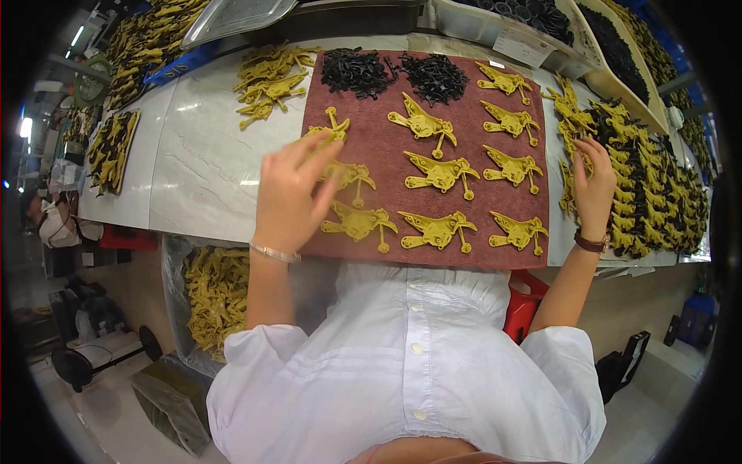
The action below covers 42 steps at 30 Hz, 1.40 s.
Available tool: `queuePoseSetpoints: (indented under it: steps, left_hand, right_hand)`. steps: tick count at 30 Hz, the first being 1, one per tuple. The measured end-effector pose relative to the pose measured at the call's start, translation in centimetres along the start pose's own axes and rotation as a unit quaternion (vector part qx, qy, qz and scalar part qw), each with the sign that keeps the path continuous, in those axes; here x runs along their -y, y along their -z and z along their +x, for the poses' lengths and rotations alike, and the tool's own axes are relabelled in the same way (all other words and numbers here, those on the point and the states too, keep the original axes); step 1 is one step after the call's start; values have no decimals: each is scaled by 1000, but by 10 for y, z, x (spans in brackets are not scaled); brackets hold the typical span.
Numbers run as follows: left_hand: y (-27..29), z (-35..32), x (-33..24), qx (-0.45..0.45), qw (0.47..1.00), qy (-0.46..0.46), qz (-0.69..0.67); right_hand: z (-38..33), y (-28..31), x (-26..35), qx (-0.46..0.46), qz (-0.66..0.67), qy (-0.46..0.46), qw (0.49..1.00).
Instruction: The person arranges toy motorcycle frames on a work mat, attaches small black handlebar components to each frame by hand, and then snaps black wheels onto the motorcycle frames.
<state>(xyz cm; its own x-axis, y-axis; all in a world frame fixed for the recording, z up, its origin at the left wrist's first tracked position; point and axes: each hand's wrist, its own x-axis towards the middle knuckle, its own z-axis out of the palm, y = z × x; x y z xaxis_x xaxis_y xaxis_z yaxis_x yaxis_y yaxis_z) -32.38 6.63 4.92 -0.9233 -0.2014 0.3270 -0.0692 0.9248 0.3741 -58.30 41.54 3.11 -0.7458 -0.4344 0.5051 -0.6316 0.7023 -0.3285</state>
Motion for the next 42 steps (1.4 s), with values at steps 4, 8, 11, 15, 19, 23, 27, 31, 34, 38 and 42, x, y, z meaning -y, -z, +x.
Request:
queuePoseSetpoints:
  steps: [4,8,11,15,19,23,27,31,34,38,42]
  left_hand:
    - [-12,40,30,-95,992,-18,83]
    - [-30,58,44,46,991,121,36]
    - [-31,56,45,34,993,116,-8]
    - [-30,55,39,-73,993,81,-39]
    - [-16,53,-2,-167,983,-22,-72]
    - [-6,45,-48,-103,981,-124,-110]
    - [-6,36,-60,-34,976,-149,-153]
    - [-12,39,-63,-52,972,-205,-98]
    - [-14,50,-72,-57,969,-210,-115]
    - [-15,62,-82,2,960,-202,-192]
    - [-28,65,-83,-7,960,-191,-205]
  right_hand:
    - [18,-1,65,41,105,64,992]
    - [15,-10,97,81,169,93,978]
    - [15,-9,116,66,202,136,968]
    - [11,-11,138,93,322,117,935]
    - [13,-17,161,109,414,90,899]
    - [9,-22,174,105,444,141,879]
    - [3,-12,160,198,469,167,845]
    - [-1,-9,144,138,439,195,866]
    - [-7,-5,140,101,444,136,880]
    - [-10,-4,134,82,431,109,892]
    - [-16,-10,129,78,429,96,895]
